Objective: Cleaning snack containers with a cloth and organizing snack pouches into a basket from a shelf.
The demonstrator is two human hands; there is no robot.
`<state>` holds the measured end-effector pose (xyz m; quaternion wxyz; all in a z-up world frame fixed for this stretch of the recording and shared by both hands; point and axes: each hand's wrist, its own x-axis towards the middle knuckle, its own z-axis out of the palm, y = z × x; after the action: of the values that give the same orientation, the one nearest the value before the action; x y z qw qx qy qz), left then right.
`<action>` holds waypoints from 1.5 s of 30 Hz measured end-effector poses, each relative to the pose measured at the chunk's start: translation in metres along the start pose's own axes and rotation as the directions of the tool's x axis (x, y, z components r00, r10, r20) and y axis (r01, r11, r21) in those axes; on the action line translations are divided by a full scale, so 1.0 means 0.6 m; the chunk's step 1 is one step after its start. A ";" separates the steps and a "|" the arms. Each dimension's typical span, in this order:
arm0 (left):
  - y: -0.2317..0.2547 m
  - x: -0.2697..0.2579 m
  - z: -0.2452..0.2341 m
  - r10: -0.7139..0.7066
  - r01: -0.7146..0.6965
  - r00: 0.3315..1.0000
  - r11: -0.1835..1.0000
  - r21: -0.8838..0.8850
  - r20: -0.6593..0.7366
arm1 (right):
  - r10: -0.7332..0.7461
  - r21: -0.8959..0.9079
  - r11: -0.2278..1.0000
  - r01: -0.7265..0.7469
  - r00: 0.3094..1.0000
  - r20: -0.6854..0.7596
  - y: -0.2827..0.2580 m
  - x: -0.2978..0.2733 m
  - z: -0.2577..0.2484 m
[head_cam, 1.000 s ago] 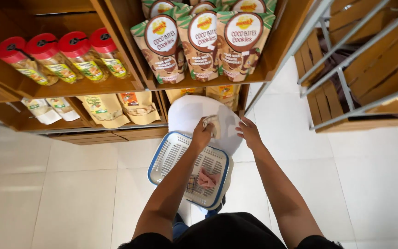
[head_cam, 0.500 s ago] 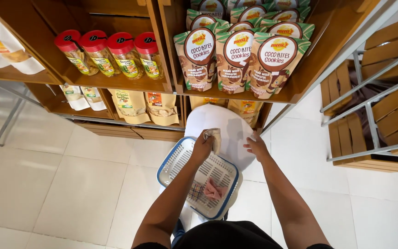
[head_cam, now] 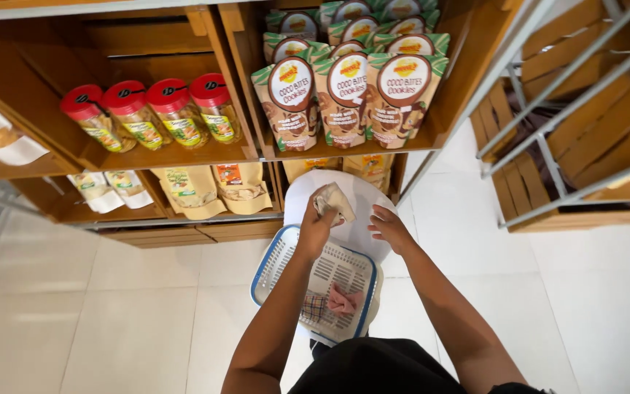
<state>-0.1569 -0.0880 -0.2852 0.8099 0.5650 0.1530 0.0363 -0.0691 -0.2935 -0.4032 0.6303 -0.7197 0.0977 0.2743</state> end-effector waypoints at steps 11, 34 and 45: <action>0.017 -0.015 -0.013 -0.138 0.150 0.985 0.982 -0.118 0.104 | -0.228 0.201 0.950 0.239 0.971 -0.076 -0.120 -0.099 -0.024; -0.226 0.049 0.067 -0.177 0.193 0.980 0.960 0.205 -0.095 | 0.012 0.167 0.985 -0.045 0.981 0.193 0.000 0.002 -0.075; -0.229 0.012 0.078 -0.194 0.220 0.974 0.924 0.312 -0.114 | 0.073 0.204 0.971 -0.120 0.971 0.226 0.013 -0.022 -0.087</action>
<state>-0.1524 -0.1783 -0.3994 0.6992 0.6684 0.2483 -0.0520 -0.0698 -0.3478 -0.4001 0.6977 -0.6069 0.0928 0.3692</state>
